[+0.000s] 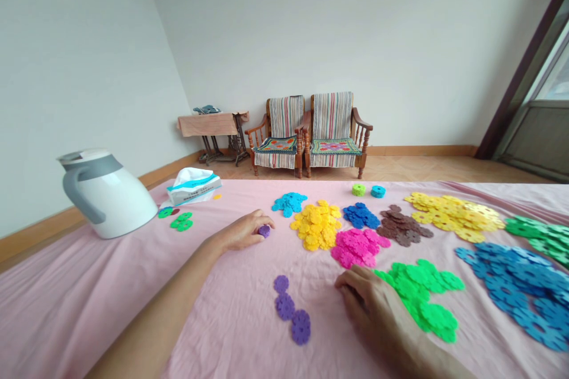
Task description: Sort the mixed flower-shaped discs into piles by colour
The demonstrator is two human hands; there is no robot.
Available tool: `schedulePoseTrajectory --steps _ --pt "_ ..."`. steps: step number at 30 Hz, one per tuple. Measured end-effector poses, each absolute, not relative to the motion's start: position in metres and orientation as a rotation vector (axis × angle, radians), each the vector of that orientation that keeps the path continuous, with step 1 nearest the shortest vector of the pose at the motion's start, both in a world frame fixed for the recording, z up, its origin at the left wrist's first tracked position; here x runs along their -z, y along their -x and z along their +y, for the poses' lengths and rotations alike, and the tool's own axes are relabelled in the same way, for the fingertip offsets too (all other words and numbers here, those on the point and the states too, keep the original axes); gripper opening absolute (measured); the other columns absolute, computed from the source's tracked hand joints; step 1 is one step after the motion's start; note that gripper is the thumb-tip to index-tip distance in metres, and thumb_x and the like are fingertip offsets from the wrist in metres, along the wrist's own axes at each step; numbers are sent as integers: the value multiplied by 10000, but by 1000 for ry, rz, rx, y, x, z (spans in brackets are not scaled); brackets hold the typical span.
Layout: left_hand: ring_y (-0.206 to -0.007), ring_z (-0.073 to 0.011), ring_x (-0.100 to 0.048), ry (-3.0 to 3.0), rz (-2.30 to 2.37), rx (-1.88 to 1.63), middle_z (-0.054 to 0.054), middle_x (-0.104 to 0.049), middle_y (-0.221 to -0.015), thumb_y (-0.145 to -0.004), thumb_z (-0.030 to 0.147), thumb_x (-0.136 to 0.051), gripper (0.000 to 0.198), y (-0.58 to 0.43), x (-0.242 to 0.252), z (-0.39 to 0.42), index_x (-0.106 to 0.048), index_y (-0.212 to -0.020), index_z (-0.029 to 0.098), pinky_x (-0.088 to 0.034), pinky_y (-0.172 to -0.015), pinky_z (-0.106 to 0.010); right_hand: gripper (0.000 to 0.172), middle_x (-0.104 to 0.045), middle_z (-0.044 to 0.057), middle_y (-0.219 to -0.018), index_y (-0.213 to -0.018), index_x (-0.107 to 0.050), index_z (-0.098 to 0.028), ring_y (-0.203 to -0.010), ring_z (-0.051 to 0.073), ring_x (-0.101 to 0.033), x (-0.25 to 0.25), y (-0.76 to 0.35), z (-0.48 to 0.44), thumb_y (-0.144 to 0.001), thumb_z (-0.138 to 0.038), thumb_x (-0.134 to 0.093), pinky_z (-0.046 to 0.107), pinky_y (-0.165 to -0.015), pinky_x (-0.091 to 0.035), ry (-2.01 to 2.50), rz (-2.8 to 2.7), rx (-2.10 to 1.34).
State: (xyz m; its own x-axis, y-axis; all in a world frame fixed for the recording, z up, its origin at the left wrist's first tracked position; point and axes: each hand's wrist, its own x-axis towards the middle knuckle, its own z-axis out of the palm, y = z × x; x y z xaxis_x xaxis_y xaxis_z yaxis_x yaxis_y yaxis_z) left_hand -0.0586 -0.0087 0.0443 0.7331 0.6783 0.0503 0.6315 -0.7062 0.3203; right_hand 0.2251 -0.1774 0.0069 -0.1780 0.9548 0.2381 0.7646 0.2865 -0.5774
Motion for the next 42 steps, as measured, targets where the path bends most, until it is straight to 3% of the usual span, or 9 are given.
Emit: schedulePoseTrajectory --steps 16,25,30,37,42 --pt "-853 -182 -531 -2670 974 -275 -33 -579 -895 -625 46 -499 331 57 -43 -7 -613 -903 185 -397 -773 -245 231 -594 11 -778 -789 -600 -211 -720 151 -550 -6 -225 -178 -850 -161 -384 271 -668 -371 1530 -2007 -465" --pt "-778 -165 -537 -2658 1150 -269 -43 -548 -961 -647 148 -598 373 57 -51 -11 -583 -1018 188 -416 -713 -253 235 -589 14 -768 -786 -611 -204 -724 151 -543 -6 -226 -179 -846 -159 -388 271 -671 -371 1533 -2004 -458" --pt "-700 -129 -527 -2619 1044 -157 -5 -549 -792 -704 172 -585 64 36 -76 -36 -579 -767 163 -405 -636 -214 230 -586 11 -756 -784 -613 -202 -718 150 -540 -7 -226 -178 -845 -162 -394 271 -671 -370 1536 -2001 -461" --pt "-664 -120 -520 -2536 879 388 37 -563 -753 -552 206 -762 377 1 -80 -72 -560 -869 189 -369 -532 -181 233 -589 7 -758 -776 -607 -211 -705 147 -547 -5 -227 -179 -851 -173 -390 270 -678 -371 1545 -1984 -465" --pt "-706 -133 -517 -2665 835 458 25 -558 -794 -572 216 -757 330 -5 -77 -78 -542 -821 188 -364 -562 -195 236 -598 13 -762 -776 -611 -210 -705 150 -553 -6 -226 -180 -851 -182 -389 271 -679 -373 1544 -1980 -469"
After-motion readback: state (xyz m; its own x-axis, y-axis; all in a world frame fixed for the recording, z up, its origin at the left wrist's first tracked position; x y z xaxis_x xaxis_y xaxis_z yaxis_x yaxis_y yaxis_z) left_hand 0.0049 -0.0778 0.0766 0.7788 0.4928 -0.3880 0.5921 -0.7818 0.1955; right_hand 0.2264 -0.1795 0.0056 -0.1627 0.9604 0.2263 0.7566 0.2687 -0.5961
